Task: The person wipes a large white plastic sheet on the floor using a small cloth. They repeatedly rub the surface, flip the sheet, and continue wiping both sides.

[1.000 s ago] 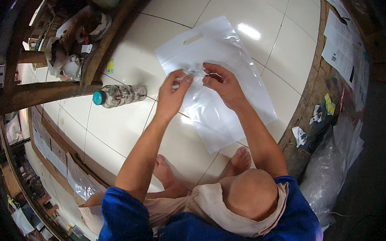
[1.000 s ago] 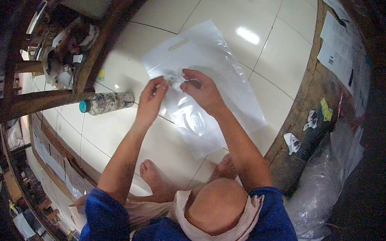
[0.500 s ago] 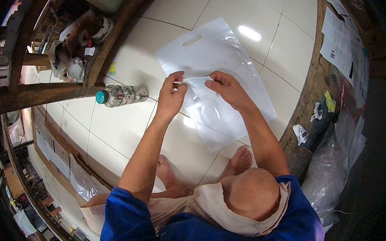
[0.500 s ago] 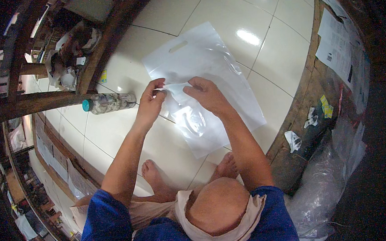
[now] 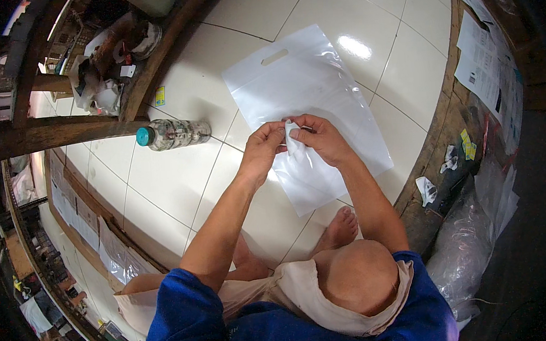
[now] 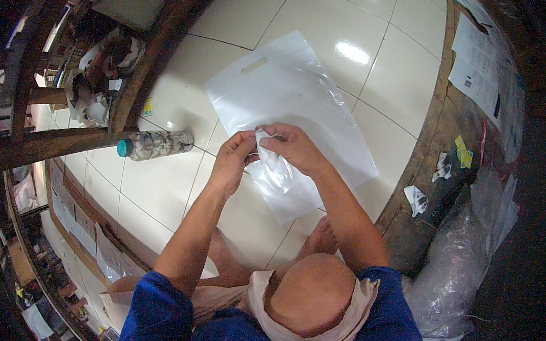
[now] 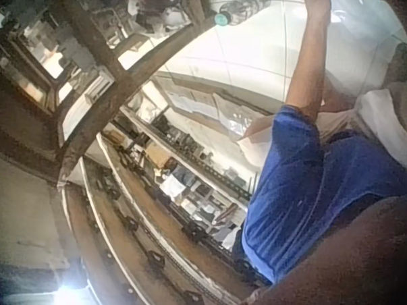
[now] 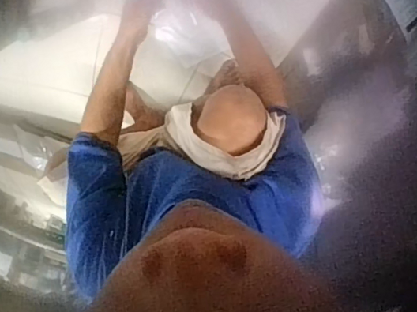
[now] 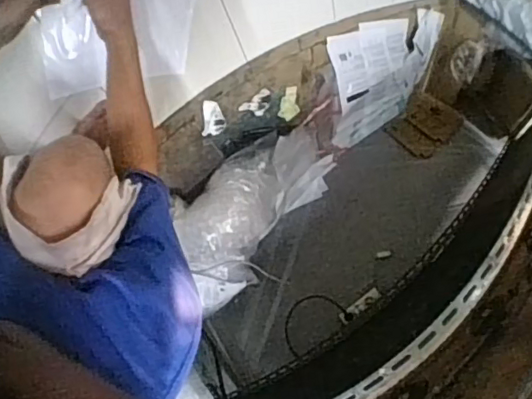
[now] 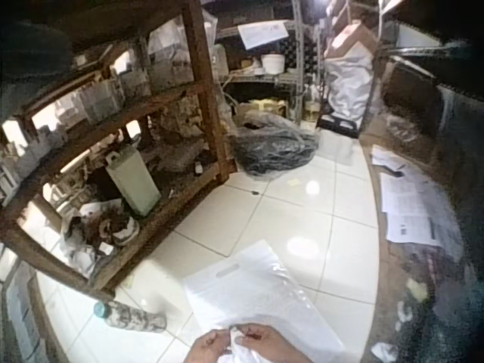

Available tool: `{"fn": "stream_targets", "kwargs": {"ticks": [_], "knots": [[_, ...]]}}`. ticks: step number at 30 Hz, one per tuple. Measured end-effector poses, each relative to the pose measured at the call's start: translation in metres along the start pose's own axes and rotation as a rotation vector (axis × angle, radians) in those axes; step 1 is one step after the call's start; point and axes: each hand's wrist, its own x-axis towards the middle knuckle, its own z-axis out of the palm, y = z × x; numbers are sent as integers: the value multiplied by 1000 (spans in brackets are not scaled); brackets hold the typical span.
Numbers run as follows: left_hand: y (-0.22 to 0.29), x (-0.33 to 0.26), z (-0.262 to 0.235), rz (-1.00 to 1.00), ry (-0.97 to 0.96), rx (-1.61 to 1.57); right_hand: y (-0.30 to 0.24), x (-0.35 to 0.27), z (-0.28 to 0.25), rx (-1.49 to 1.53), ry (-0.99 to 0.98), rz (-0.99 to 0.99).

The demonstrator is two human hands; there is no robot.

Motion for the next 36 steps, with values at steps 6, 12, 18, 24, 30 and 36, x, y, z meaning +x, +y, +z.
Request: {"fn": "stream_targets", "kwargs": {"ticks": [6,12,18,24,30,36], "knots": [[-31,13,-37,124,161,285,19,16,2,-454,294,-98],[-20,38,-83,576,194,1293,16,56,21,-891,302,-388],[-16,43,-84,218,7,1766,45,85,54,-1319,87,-398],[-20,45,-84,261,7,1775,56,111,-56,-1521,476,-471],[-9,41,-82,144,-53,1797,-11,78,-120,-1239,533,-222],[-21,44,-93,249,-21,1789,68,99,12,-1146,217,-418]]}}
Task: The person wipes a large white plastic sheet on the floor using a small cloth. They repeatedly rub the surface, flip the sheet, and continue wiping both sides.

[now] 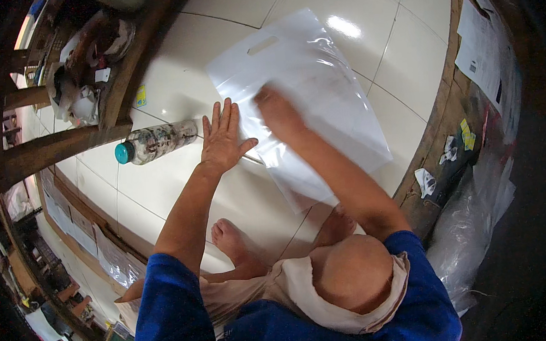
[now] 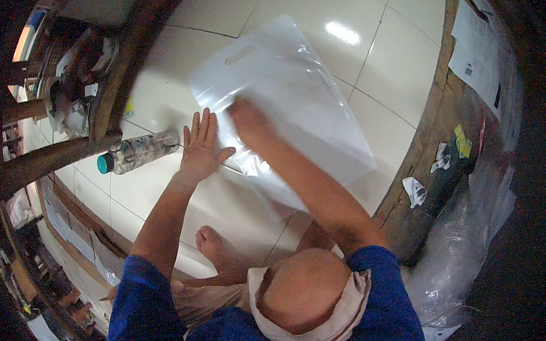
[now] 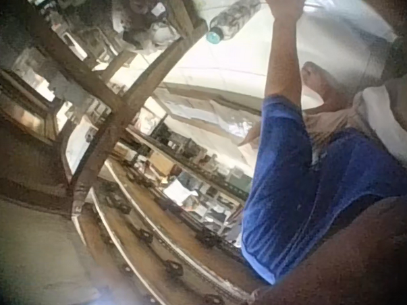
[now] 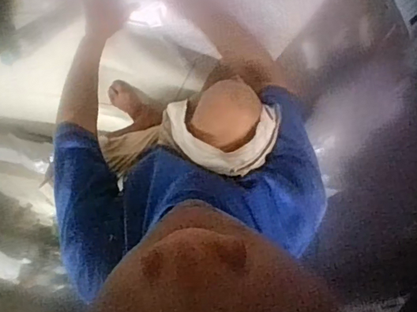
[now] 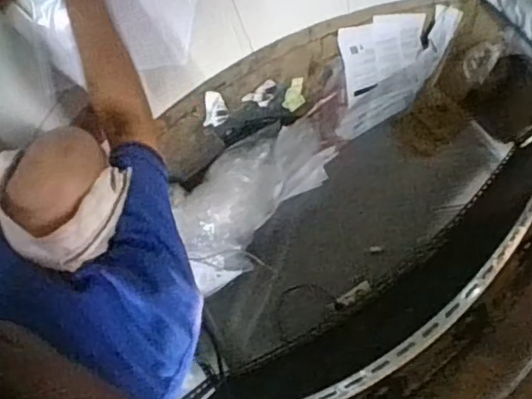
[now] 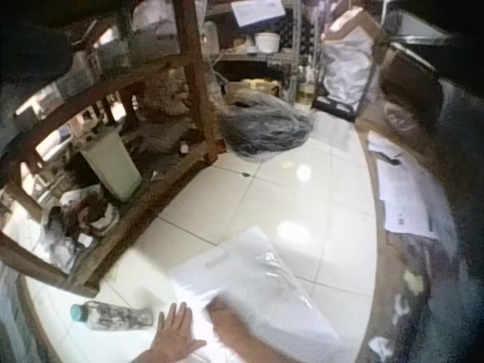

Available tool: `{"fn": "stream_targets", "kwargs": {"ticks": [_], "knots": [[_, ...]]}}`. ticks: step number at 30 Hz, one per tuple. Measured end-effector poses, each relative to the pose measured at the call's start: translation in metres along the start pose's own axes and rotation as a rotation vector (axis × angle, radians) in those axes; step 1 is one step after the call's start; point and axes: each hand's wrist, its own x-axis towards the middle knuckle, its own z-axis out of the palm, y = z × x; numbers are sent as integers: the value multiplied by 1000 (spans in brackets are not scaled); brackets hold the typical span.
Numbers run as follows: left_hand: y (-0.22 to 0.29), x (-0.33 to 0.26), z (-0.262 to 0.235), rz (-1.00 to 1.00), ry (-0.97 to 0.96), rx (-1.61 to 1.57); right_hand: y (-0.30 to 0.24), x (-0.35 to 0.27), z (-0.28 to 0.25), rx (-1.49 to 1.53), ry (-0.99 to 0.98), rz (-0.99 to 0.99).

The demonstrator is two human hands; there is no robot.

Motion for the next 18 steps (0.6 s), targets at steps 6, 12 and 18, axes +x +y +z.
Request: {"fn": "stream_targets", "kwargs": {"ticks": [6,12,18], "knots": [[5,2,-5,14,-3,-18,59,5,-30,-385,58,-28],[7,1,-10,6,-29,12,90,6,-131,-212,152,328],[-2,-2,0,11,-9,39,-48,-10,-4,-151,-204,-32]]}}
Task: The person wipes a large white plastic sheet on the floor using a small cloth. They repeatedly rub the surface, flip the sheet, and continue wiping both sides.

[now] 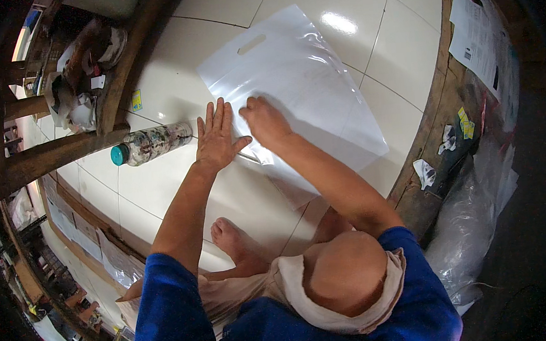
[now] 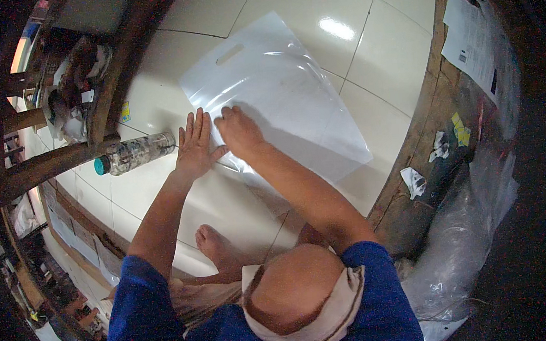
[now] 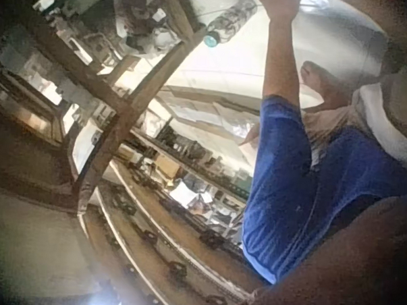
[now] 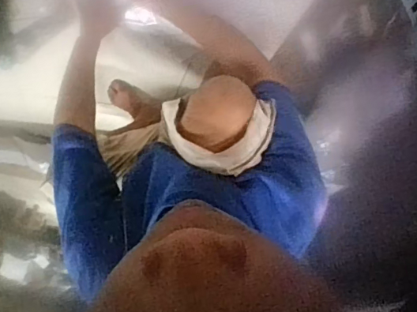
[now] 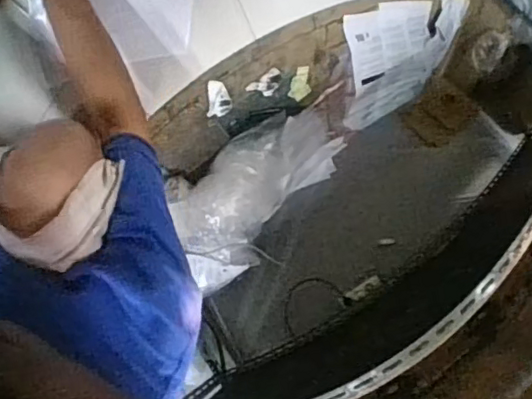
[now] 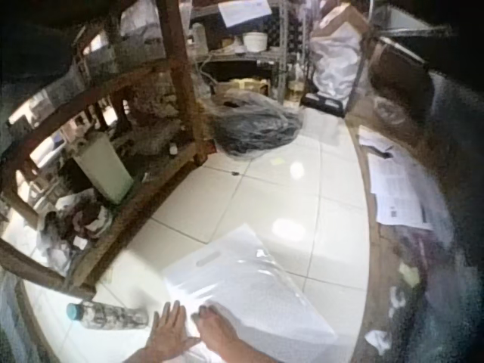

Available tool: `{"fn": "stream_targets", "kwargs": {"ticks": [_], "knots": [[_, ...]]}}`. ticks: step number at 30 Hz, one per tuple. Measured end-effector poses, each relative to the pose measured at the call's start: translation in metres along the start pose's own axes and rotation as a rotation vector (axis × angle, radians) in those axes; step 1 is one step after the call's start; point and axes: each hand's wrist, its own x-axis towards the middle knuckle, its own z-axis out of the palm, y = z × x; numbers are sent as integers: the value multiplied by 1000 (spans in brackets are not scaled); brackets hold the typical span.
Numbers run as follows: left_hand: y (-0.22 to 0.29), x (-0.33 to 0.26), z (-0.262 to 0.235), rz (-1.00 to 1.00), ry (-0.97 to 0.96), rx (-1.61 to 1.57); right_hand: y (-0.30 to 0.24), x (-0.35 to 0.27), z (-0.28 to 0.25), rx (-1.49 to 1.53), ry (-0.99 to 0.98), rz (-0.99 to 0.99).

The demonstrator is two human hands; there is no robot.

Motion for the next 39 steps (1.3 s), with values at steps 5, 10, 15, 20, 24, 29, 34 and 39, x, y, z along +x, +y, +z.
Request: {"fn": "stream_targets", "kwargs": {"ticks": [5,10,15,20,24,29,34,39], "knots": [[9,6,-8,14,-2,5,98,-5,-19,-188,300,130],[8,2,-21,0,-126,2,164,-20,-103,-117,412,389],[16,5,-21,-39,-154,56,81,-14,-3,55,342,93],[16,10,-24,-32,-147,24,33,-17,28,-40,234,44],[14,5,-23,-56,-150,0,135,-17,-48,-79,353,311],[15,7,-22,-61,-155,21,154,-30,-105,-118,376,404],[16,4,-26,-129,-224,18,12,-19,9,43,40,-4],[16,5,-25,-72,-190,7,79,-24,-18,118,419,221]]}}
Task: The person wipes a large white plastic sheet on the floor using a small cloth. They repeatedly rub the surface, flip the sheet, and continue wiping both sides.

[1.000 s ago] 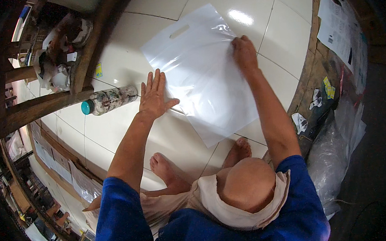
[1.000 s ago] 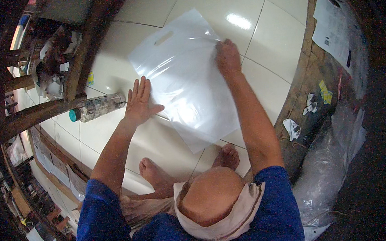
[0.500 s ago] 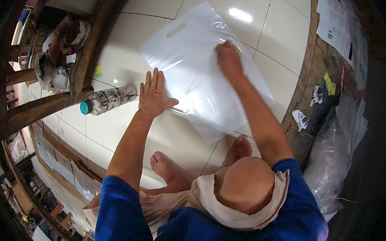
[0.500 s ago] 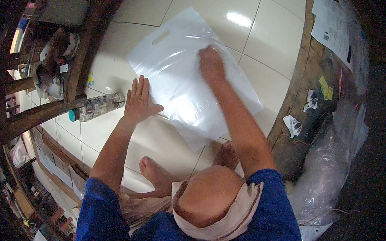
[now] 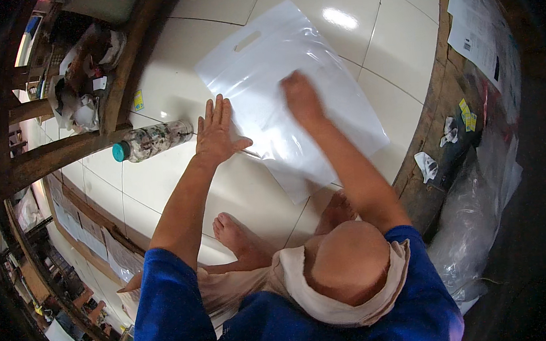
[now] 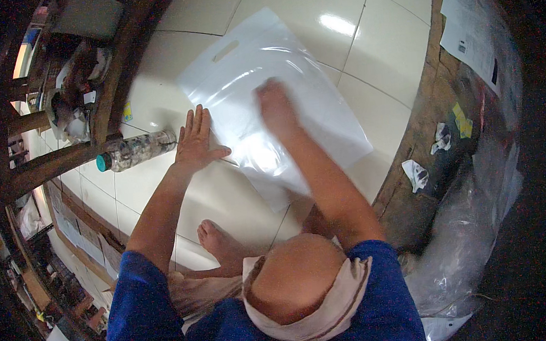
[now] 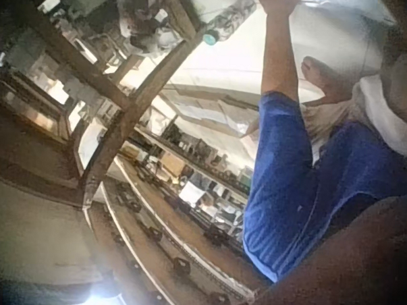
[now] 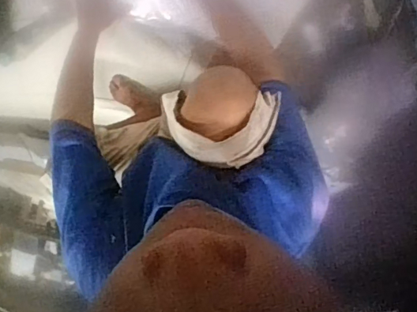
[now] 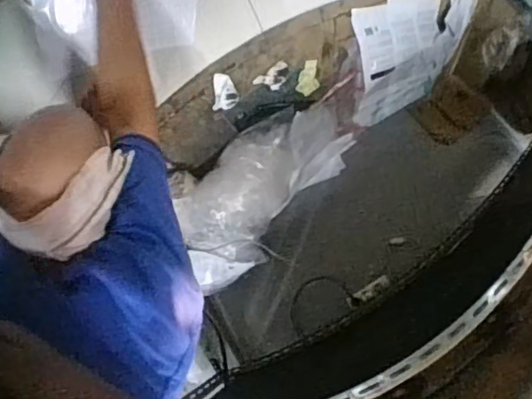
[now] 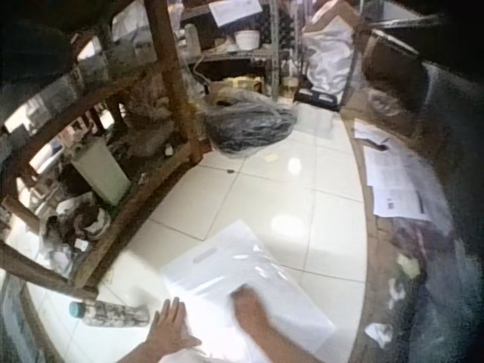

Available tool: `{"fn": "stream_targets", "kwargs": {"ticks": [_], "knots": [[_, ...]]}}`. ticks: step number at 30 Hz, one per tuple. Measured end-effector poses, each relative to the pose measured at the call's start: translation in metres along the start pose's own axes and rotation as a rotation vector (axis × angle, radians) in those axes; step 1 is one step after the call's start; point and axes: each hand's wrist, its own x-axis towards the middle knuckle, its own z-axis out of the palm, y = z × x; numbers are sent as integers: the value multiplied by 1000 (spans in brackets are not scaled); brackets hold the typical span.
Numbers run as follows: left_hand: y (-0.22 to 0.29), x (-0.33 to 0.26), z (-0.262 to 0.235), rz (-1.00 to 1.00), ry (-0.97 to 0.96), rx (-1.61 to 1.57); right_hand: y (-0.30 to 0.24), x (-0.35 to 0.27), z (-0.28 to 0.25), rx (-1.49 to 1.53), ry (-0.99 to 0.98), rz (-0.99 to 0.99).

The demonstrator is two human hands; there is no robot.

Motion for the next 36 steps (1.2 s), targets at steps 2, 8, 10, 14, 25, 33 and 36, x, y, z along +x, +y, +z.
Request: {"fn": "stream_targets", "kwargs": {"ticks": [2,8,10,14,25,33,36], "knots": [[3,2,-2,7,4,-5,52,27,-42,-165,28,72],[5,5,-4,-1,5,23,71,29,-58,-118,6,-19],[6,6,0,-2,-2,56,37,-10,20,-124,13,-268],[0,3,-1,7,-6,81,-72,-37,23,-71,-457,-235],[5,4,-2,10,-2,43,75,34,-75,-252,-10,-39],[11,3,-7,-7,-2,23,15,-31,55,-418,113,-339],[2,1,-1,-1,16,20,47,23,-37,-298,-79,63]]}}
